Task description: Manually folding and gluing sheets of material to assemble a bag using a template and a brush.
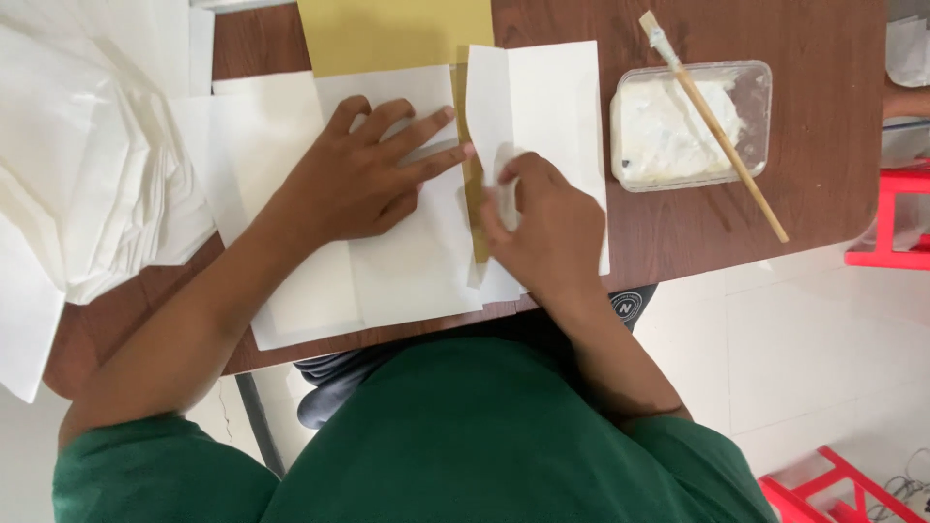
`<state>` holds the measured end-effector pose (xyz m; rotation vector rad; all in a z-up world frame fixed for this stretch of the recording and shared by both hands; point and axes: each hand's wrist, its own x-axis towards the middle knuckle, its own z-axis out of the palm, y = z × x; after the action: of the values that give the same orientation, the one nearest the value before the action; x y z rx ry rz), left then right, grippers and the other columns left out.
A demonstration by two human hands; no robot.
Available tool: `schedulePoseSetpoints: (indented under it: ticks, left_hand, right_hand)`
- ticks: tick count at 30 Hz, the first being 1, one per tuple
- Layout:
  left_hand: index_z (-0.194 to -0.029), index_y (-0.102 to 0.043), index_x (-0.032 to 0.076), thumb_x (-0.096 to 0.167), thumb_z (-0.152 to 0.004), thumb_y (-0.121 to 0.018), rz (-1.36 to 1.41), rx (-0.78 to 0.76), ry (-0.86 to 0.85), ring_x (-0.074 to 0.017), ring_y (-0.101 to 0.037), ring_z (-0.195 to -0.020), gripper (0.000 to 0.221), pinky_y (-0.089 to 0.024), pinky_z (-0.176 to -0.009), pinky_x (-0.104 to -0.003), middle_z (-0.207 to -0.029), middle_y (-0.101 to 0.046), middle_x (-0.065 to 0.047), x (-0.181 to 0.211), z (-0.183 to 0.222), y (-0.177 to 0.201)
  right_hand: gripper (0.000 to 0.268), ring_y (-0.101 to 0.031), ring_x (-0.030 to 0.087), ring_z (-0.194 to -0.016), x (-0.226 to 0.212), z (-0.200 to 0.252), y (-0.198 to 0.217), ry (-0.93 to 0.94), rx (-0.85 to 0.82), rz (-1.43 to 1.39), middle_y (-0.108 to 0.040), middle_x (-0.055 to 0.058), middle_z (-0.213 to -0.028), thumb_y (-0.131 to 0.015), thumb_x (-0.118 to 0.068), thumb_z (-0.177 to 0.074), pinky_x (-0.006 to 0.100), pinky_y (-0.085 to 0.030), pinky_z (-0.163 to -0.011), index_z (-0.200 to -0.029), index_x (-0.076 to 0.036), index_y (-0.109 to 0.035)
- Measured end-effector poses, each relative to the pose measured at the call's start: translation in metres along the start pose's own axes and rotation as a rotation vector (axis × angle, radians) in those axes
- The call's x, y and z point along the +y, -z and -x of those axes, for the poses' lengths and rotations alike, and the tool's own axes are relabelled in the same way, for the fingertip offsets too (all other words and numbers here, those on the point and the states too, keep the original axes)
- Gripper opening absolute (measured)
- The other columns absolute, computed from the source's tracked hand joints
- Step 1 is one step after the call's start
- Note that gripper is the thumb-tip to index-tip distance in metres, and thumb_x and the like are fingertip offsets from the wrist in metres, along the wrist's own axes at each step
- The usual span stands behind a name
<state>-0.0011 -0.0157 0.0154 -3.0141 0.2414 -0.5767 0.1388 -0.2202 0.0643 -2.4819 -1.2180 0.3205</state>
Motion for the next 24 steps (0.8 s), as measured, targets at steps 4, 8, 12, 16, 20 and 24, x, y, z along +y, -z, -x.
schedulePoseSetpoints:
  ticks: [4, 8, 12, 16, 20, 24]
  left_hand:
    - [-0.140, -0.061, 0.021, 0.024, -0.086, -0.066, 0.010, -0.002, -0.030, -0.0280, -0.057, -0.124, 0.054, -0.045, -0.094, -0.049, -0.149, -0.059, -0.006, 0.008, -0.006, -0.001]
    - [-0.144, -0.058, 0.027, 0.019, -0.090, -0.066, 0.090, -0.148, 0.042, -0.0256, -0.046, -0.140, 0.055, -0.037, -0.111, -0.053, -0.155, -0.050, -0.002, 0.025, -0.006, -0.014]
    - [-0.139, -0.058, 0.024, 0.024, -0.090, -0.070, 0.102, -0.267, -0.011, -0.0277, -0.043, -0.143, 0.050, -0.033, -0.116, -0.058, -0.152, -0.049, -0.006, 0.035, -0.027, -0.006]
    - [-0.129, -0.062, 0.022, 0.033, -0.095, -0.068, 0.148, -0.208, -0.104, -0.0269, -0.045, -0.143, 0.036, -0.030, -0.118, -0.059, -0.143, -0.054, -0.007, 0.038, -0.050, -0.010]
    - [-0.119, -0.064, 0.023, 0.043, -0.100, -0.063, 0.160, -0.184, -0.124, -0.0256, -0.050, -0.136, 0.027, -0.033, -0.116, -0.057, -0.130, -0.059, -0.006, 0.035, -0.054, -0.030]
    - [-0.113, -0.062, 0.024, 0.054, -0.102, -0.060, 0.184, -0.147, -0.113, -0.0257, -0.052, -0.129, 0.032, -0.040, -0.109, -0.053, -0.125, -0.056, -0.006, 0.033, -0.051, -0.040]
  right_hand:
    - [0.008, -0.065, 0.016, -0.066, 0.024, 0.007, 0.024, -0.052, 0.030, -0.215, -0.068, -0.001, -0.076, -0.059, -0.017, -0.097, 0.034, -0.049, -0.063, -0.093, -0.013, -0.063]
    - [0.012, -0.059, 0.023, -0.053, 0.059, 0.012, 0.016, -0.087, 0.111, -0.384, -0.064, 0.014, -0.068, -0.058, -0.008, -0.099, 0.032, -0.046, -0.048, -0.090, -0.006, -0.063]
    - [0.025, -0.063, 0.024, -0.056, 0.068, 0.014, 0.010, -0.161, 0.055, -0.455, -0.063, 0.014, -0.069, -0.063, -0.022, -0.106, 0.032, -0.048, -0.048, -0.089, -0.004, -0.065]
    - [0.030, -0.059, 0.024, -0.052, 0.063, 0.010, 0.013, -0.143, 0.066, -0.461, -0.060, 0.015, -0.062, -0.065, -0.020, -0.106, 0.030, -0.043, -0.046, -0.082, -0.002, -0.064]
    - [0.029, -0.058, 0.023, -0.051, 0.072, 0.008, 0.004, -0.160, 0.084, -0.473, -0.059, 0.012, -0.061, -0.068, -0.018, -0.104, 0.029, -0.041, -0.045, -0.079, -0.004, -0.063]
    - [0.028, -0.058, 0.022, -0.053, 0.072, 0.008, 0.001, -0.185, 0.098, -0.501, -0.060, 0.012, -0.061, -0.069, -0.017, -0.103, 0.030, -0.042, -0.047, -0.078, -0.005, -0.065]
